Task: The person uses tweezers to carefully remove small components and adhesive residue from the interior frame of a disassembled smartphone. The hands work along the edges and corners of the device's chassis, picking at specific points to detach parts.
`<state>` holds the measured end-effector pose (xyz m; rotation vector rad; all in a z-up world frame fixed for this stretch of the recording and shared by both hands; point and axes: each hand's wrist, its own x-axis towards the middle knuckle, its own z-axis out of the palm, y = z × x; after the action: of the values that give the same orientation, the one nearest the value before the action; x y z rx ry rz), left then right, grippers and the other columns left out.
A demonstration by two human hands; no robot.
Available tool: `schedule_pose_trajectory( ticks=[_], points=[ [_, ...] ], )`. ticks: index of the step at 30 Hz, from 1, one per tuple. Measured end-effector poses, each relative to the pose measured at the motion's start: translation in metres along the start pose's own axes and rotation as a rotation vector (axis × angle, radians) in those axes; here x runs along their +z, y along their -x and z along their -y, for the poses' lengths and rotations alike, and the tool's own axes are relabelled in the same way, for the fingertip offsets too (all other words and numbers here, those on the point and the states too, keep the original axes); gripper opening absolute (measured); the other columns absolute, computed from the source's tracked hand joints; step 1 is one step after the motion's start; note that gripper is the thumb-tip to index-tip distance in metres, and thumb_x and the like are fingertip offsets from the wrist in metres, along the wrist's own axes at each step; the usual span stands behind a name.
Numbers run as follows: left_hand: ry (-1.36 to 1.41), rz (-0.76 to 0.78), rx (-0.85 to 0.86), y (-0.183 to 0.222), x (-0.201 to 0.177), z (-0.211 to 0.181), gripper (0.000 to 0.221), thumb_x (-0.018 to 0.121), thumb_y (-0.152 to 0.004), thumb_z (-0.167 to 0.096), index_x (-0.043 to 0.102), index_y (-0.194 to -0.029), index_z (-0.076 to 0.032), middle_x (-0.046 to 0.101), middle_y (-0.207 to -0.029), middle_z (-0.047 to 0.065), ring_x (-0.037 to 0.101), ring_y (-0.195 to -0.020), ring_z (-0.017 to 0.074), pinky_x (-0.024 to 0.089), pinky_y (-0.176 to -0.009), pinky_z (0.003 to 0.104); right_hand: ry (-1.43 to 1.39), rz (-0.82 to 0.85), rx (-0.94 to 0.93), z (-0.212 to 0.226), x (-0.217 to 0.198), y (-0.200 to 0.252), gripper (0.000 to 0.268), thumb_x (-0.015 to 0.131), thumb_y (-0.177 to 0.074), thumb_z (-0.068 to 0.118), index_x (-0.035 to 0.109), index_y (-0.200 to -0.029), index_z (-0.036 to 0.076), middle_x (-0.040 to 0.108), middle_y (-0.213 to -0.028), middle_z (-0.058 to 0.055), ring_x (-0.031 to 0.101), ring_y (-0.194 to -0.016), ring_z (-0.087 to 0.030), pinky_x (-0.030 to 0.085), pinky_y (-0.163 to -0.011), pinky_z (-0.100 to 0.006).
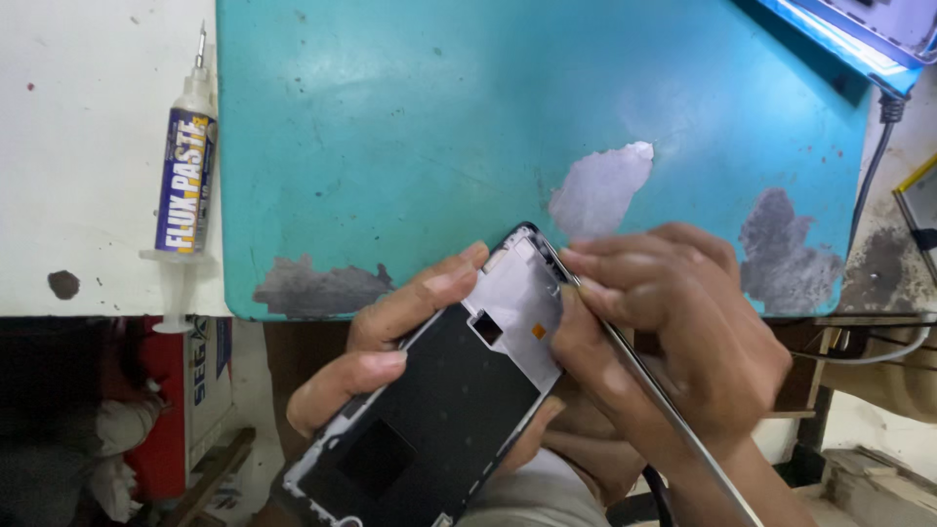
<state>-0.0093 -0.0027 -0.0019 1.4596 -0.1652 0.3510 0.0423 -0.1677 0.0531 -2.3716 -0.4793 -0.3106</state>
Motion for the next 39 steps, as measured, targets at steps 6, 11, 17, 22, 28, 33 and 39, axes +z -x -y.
schedule_pose_trajectory(
  ticks=[6, 11, 17, 22, 28, 33, 39],
  points=[
    [0.073, -0.039, 0.137, -0.008, 0.001, 0.009, 0.085, 0.089, -0.088, -0.015, 0.025, -0.144, -0.024, 0.047, -0.147, 0.022, 0.057, -0.143, 0.0357, 0.057, -0.122, 0.048, 0.044, 0.085, 0.152, 0.029, -0.032, 0.009, 0.024, 0.078, -0.077, 0.0, 0.055, -0.083, 0.004, 0.075, -0.098, -0.014, 0.076, -0.102, -0.028, 0.05, -0.106, -0.048],
    [0.011, 0.009, 0.148, 0.001, 0.002, 0.011, 0.088, 0.09, -0.09, -0.015, 0.022, -0.145, -0.024, 0.046, -0.148, 0.023, 0.058, -0.143, 0.0354, 0.055, -0.115, 0.044, 0.004, -0.018, 0.025, 0.006, -0.009, 0.007, 0.026, 0.083, -0.081, 0.001, 0.059, -0.09, 0.002, 0.075, -0.1, -0.013, 0.076, -0.103, -0.026, 0.054, -0.1, -0.043],
    [-0.044, 0.031, 0.209, -0.008, -0.001, 0.002, 0.088, 0.089, -0.087, -0.014, 0.022, -0.142, -0.022, 0.045, -0.149, 0.023, 0.057, -0.14, 0.0367, 0.06, -0.117, 0.046, 0.007, 0.004, 0.064, 0.026, -0.033, 0.013, 0.024, 0.08, -0.082, 0.002, 0.057, -0.087, 0.003, 0.075, -0.099, -0.01, 0.076, -0.099, -0.024, 0.053, -0.102, -0.042],
    [-0.027, -0.02, 0.233, -0.003, 0.001, 0.009, 0.087, 0.089, -0.087, -0.014, 0.022, -0.142, -0.022, 0.046, -0.146, 0.024, 0.059, -0.141, 0.0354, 0.059, -0.117, 0.045, 0.069, -0.074, 0.037, 0.029, -0.015, 0.007, 0.022, 0.083, -0.078, -0.001, 0.062, -0.087, 0.001, 0.074, -0.093, -0.013, 0.075, -0.091, -0.024, 0.054, -0.096, -0.044],
    [-0.079, 0.002, 0.279, -0.009, 0.002, 0.002, 0.087, 0.089, -0.086, -0.015, 0.02, -0.14, -0.019, 0.046, -0.146, 0.025, 0.058, -0.141, 0.0378, 0.059, -0.114, 0.047, 0.083, -0.061, 0.003, 0.029, -0.026, 0.011, 0.022, 0.08, -0.082, -0.004, 0.06, -0.088, 0.002, 0.075, -0.097, -0.01, 0.075, -0.094, -0.021, 0.055, -0.099, -0.039],
    [-0.11, -0.013, 0.31, -0.001, 0.007, 0.006, 0.087, 0.089, -0.086, -0.016, 0.02, -0.14, -0.018, 0.045, -0.146, 0.025, 0.058, -0.14, 0.0385, 0.06, -0.113, 0.046, -0.227, 0.027, 0.338, 0.006, -0.052, 0.043, 0.019, 0.074, -0.082, -0.002, 0.056, -0.083, 0.006, 0.076, -0.093, -0.009, 0.078, -0.091, -0.024, 0.059, -0.084, -0.041],
    [0.16, 0.139, 0.264, 0.019, 0.003, -0.036, 0.058, 0.076, -0.103, -0.014, 0.032, -0.141, -0.02, 0.046, -0.15, 0.027, 0.049, -0.147, 0.042, 0.048, -0.125, 0.056, -1.231, -0.326, 0.18, -0.005, -0.055, 0.058, 0.014, 0.074, -0.103, 0.0, 0.062, -0.103, 0.008, 0.076, -0.103, -0.013, 0.072, -0.111, -0.03, 0.044, -0.117, -0.06]
  ],
)
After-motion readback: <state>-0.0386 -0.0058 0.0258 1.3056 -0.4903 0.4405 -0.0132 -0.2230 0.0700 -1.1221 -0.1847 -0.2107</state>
